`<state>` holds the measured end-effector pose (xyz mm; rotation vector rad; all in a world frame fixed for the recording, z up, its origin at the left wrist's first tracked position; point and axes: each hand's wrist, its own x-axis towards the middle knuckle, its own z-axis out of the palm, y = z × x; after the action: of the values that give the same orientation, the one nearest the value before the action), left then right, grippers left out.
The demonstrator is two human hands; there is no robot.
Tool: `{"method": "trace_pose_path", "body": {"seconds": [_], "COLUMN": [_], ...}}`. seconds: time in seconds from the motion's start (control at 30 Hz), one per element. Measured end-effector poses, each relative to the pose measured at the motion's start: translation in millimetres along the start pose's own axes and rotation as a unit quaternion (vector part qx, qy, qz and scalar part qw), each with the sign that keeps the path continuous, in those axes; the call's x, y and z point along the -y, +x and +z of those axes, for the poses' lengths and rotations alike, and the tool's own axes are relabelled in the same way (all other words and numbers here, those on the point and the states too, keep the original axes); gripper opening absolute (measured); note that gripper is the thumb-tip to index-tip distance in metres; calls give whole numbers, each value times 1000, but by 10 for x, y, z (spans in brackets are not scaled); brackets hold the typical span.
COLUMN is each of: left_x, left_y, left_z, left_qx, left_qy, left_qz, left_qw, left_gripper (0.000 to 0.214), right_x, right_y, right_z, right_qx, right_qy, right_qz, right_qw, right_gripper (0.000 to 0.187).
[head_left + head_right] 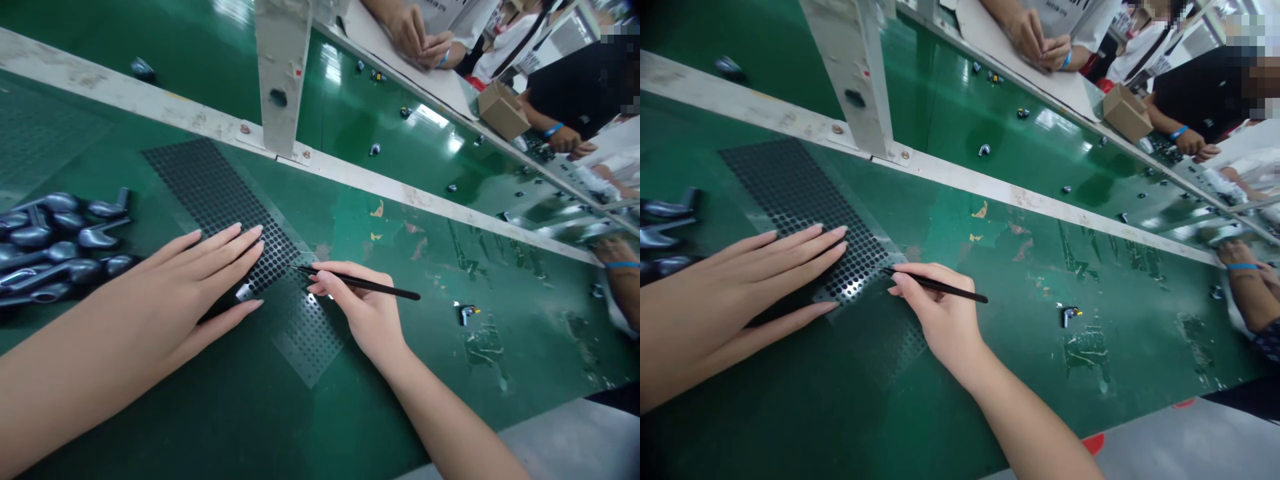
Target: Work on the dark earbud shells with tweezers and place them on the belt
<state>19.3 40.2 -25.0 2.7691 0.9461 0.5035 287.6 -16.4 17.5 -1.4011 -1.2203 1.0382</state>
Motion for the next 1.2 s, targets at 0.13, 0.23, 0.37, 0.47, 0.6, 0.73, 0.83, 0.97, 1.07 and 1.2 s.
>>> {"method": "trace_pose_path", "body": {"seconds": [0.13, 0.23, 0.37, 0.47, 0.6, 0.73, 0.83, 0.97, 1.07, 1.2], "left_x": [-13, -4, 3, -13, -17, 23, 29, -46, -130, -190], "left_y": [10, -8, -31, -21, 10, 25, 47, 113, 155, 193], "left_z": [-8, -15, -24, -26, -16, -2, -19, -123, -236, -333], "left_qx": [-4, -7, 1, 2, 4, -14, -37, -100, -140, -156], "left_qy": [3, 2, 4, 6, -8, -19, -30, -76, -101, -133], "left_qz": [-2, 1, -2, -9, -27, -21, -23, -6, -5, -21], "left_qw": [1000, 1000, 1000, 1000, 1000, 999, 999, 992, 985, 979], "left_gripper": [66, 66, 65, 64, 63, 66, 62, 47, 35, 27], "right_x": [3, 8, 6, 6, 23, 51, 64, 70, 75, 91], "right_y": [-13, -26, -37, -44, -62, -92, -112, -133, -146, -152], "right_z": [0, 10, 15, 4, -6, 6, 10, 6, 6, 8], "right_qx": [9, 3, -1, 3, 5, 10, 22, 35, 43, 51], "right_qy": [-11, -13, 2, 4, -2, 19, 31, 37, 39, 40], "right_qz": [-30, -43, -52, -57, -68, -74, -88, -103, -110, -119], "right_qw": [999, 999, 999, 998, 998, 997, 995, 993, 992, 991], "right_gripper": [10, 8, 8, 11, 11, 12, 15, 15, 14, 13]}}
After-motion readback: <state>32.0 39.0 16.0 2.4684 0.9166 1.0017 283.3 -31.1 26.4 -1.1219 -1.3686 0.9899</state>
